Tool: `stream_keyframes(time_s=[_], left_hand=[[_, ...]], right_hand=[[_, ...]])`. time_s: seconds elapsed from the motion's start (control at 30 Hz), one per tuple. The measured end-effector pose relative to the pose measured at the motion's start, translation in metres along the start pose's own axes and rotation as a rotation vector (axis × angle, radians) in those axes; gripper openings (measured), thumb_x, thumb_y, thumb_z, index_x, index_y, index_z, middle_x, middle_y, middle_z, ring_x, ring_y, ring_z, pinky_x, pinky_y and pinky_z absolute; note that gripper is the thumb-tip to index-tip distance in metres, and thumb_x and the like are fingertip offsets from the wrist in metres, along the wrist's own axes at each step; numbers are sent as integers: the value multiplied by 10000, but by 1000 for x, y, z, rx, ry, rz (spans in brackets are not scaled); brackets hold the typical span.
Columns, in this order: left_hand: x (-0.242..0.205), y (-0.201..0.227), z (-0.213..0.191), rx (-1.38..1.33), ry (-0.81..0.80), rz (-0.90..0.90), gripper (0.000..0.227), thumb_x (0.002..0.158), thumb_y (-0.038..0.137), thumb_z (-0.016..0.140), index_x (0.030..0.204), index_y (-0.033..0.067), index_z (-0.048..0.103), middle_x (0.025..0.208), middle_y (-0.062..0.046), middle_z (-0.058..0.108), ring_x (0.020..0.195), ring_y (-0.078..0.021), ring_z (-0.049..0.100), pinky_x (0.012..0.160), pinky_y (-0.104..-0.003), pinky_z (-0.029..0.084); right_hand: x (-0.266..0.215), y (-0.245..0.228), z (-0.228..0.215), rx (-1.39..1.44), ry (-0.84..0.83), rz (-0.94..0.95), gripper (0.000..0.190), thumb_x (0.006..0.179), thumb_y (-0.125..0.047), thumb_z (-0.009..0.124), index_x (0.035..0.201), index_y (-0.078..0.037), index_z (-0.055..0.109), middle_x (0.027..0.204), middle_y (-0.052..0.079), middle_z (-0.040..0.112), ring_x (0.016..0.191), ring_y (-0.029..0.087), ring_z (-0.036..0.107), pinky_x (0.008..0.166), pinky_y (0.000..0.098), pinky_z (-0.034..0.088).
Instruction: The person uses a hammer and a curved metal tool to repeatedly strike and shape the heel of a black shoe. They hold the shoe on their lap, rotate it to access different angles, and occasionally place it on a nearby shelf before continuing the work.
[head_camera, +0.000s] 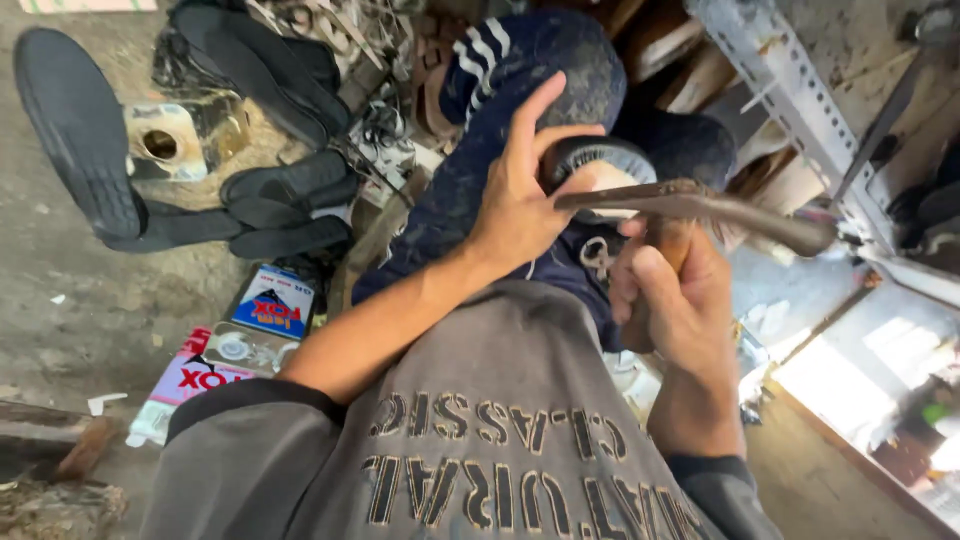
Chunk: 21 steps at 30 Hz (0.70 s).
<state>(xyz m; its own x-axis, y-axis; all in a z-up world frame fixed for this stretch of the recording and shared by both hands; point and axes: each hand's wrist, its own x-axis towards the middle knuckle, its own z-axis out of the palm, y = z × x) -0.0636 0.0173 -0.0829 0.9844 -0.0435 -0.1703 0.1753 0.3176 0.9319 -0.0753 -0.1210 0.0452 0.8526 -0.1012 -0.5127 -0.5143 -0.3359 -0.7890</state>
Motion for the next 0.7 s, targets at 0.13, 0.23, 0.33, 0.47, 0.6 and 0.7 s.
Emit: stream_keyframes(time_s=[0.13,0.23,0.33,0.47,0.6,0.7], left_hand=[[-3,3,-2,94,-52,0,817,1012,350,683,1631,241,160,1409,-104,700,1056,-170,696,944,-309,559],[3,2,0,83,-79,10,874,983,211,695,1642,227,123,1418,-128,670,1246,-240,718,1075,-367,608],[0,-4,3,40,-58,-23,825,1005,209,687,1639,225,158,1396,-112,684,1242,-219,719,1062,-338,642],[2,-3,2,59,-6,-5,924,972,530,702,1626,165,161,1325,-130,731,1292,-231,707,1153,-335,529],[8,4,8,112,11,-144,894,896,313,707,1617,205,190,1327,-83,727,1166,-190,747,992,-314,620],[-4,3,6,102,-22,-77,870,946,129,722,1620,174,174,1376,-109,708,1343,-215,665,1155,-344,555]], right_hand=[[5,-3,-36,-481,-104,-410,348,1000,-155,631,1253,67,546,961,69,490,822,133,458,732,288,409],[3,-2,-35,-499,50,-630,144,996,43,461,1097,105,543,758,110,482,617,175,415,664,349,371],[9,27,-17,-162,360,-883,192,987,-154,482,894,14,480,662,124,530,550,216,491,607,370,402],[26,65,-11,-766,110,-609,282,1075,-146,536,1038,92,683,1018,283,613,945,416,637,900,476,501],[31,50,-15,-492,188,-943,152,1020,3,487,1078,87,599,1131,237,597,1074,364,592,971,506,505],[16,63,4,37,700,-598,287,878,-205,414,622,-98,489,532,63,436,486,182,474,505,329,438]])
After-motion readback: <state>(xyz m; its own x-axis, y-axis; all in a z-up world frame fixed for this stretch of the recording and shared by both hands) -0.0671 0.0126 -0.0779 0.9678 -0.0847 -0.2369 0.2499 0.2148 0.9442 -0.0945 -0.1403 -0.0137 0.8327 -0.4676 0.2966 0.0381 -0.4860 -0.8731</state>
